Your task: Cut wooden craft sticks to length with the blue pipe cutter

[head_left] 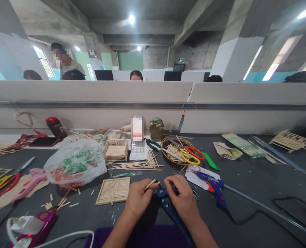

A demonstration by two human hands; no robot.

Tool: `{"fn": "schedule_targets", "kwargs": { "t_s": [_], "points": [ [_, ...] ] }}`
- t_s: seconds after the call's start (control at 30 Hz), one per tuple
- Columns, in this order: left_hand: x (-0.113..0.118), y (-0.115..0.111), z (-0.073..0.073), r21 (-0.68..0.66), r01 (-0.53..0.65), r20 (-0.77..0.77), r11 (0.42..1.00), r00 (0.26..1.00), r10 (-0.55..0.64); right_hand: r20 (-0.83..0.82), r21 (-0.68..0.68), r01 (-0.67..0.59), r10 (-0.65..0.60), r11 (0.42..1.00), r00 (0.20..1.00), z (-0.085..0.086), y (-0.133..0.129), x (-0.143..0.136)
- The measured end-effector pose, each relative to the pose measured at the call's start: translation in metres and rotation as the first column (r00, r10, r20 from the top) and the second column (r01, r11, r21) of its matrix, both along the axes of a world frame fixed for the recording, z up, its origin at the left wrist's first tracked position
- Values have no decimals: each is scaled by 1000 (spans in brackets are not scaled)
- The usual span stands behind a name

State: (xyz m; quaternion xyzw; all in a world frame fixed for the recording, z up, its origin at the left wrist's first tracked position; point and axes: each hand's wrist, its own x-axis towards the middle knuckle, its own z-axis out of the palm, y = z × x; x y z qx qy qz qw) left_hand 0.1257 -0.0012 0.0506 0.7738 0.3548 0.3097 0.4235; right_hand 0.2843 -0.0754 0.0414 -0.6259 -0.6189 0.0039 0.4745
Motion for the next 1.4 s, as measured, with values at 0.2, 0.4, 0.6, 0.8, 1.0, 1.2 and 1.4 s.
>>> {"fn": "schedule_targets", "kwargs": {
  "t_s": [0.2, 0.4, 0.6, 0.8, 1.0, 1.2, 1.4],
  "points": [
    [1, 5, 2, -428, 102, 268, 898, 963, 18, -196, -81, -59, 42, 995, 980, -1, -2, 0],
    [2, 1, 5, -638, 259, 384, 725, 923, 9, -311, -149, -161, 108, 976, 944, -1, -6, -8],
    [2, 1, 1, -656, 281, 395, 701, 919, 1, -115, -131, -290, 276, 948, 954, 3, -8, -9],
    [2, 2, -1, -722, 339, 460, 604, 886, 52, -211, -137, -238, 206, 962, 956, -5, -5, -8],
    [-1, 15, -4, -774, 545, 632, 323, 704, 324, -737, -132, -218, 51, 967, 674, -9, 2, -10],
    [-1, 18, -9, -838, 468, 540, 281, 639, 547, -908, -53, -255, 60, 966, 415, -1, 2, -10],
    [-2, 17, -14, -818, 430, 575, 381, 628, 525, -922, -85, -298, 38, 951, 386, -1, 3, -11]
  ]
}}
